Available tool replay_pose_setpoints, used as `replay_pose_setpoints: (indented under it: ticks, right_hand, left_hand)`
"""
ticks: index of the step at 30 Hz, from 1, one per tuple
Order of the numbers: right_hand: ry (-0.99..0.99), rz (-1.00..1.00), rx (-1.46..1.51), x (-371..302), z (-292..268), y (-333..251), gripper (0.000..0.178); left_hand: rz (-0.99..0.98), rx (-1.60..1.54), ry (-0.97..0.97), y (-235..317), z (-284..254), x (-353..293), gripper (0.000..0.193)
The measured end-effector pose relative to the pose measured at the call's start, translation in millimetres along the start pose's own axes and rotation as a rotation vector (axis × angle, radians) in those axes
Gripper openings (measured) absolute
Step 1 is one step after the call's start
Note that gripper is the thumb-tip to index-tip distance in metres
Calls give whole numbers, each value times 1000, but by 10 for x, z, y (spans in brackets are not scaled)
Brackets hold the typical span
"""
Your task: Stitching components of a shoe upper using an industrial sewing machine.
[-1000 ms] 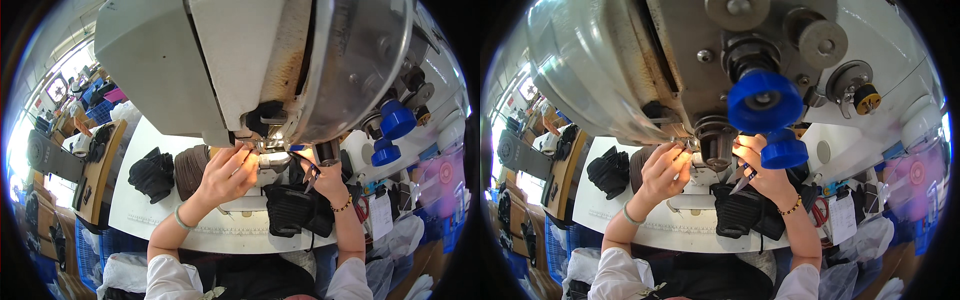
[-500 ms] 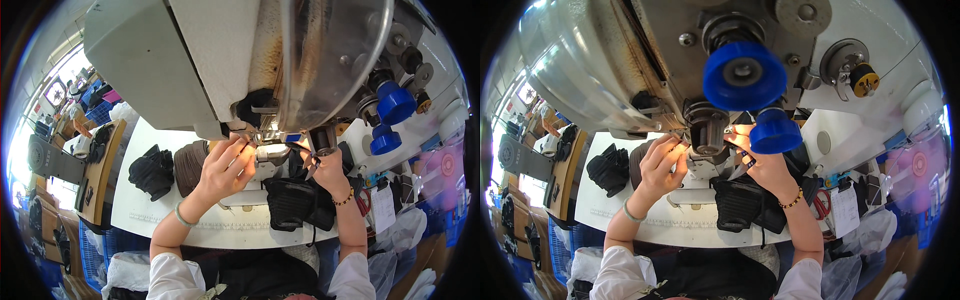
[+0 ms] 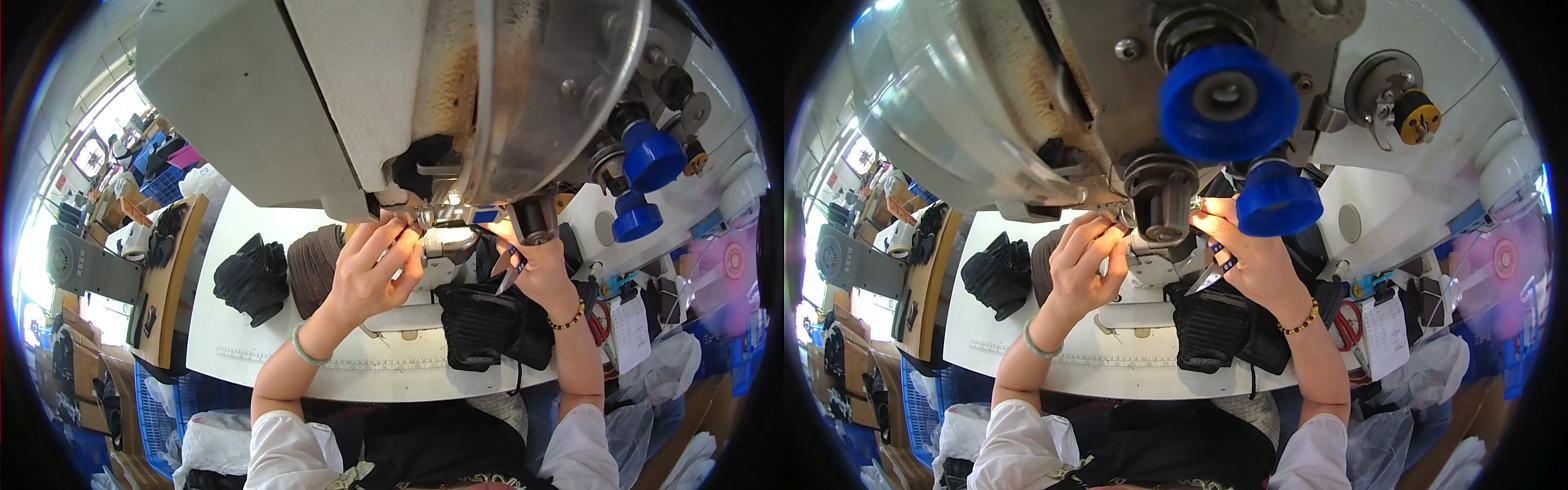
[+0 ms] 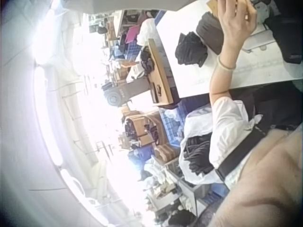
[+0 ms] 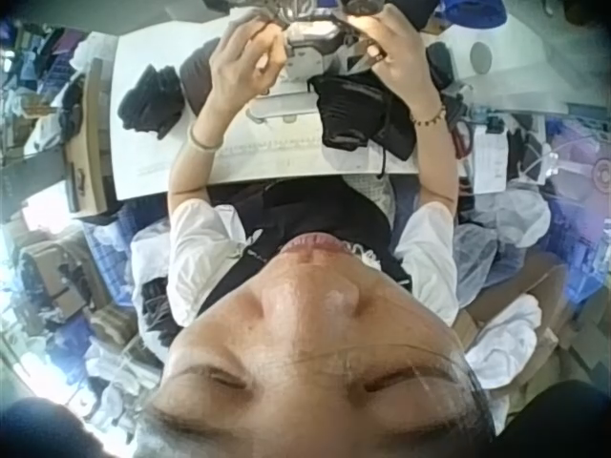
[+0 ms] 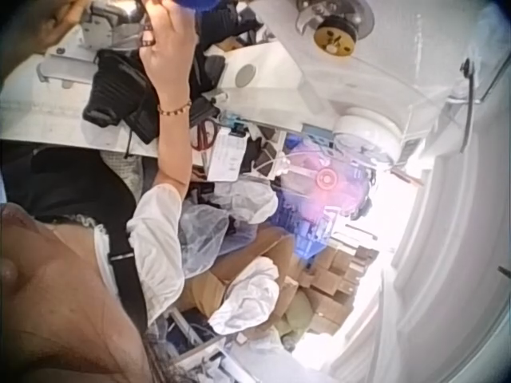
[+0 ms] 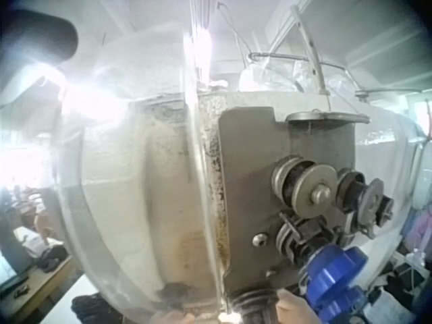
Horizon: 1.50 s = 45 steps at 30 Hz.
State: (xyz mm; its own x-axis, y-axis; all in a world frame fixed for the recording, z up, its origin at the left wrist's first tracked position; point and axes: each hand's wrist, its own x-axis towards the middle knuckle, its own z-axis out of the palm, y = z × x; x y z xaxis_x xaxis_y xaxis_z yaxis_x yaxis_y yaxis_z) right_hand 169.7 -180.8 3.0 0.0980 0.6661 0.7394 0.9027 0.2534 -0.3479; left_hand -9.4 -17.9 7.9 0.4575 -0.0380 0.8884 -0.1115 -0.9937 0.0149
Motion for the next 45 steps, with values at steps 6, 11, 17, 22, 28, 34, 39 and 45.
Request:
replay_pose_setpoints:
  ticks: [6, 11, 17, 22, 28, 34, 39, 45]
  right_hand:
    - [33, -17, 17, -3, -28, -47, 46]
    - [-20, 17, 68, 94, -55, -134, 50]
    - [-3, 333, 271, 106, -359, 25, 28]
    - [-128, 456, -551, 410, -493, 683, 23]
    - [-355, 717, -718, 423, -159, 1474, 19]
    - [-53, 311, -927, 258, -388, 941, 19]
    - [310, 301, -822, -32, -710, 119, 36]
    - [449, -32, -593, -736, -591, -664, 47]
  left_hand:
    - [32, -16, 3, 2, 33, -14, 22]
    - [15, 15, -7, -25, -1, -34, 24]
    - [4, -12, 0, -38, 37, -41, 25]
    - [10, 9, 7, 0, 18, 21, 19]
    - [-30, 4, 1, 35, 69, -19, 20]
    - [-9, 144, 9, 123, -26, -16, 25]
    - [-153, -191, -215, 574, -168, -155, 18]
    - [-1108, -1767, -958, 826, 17, -329, 79]
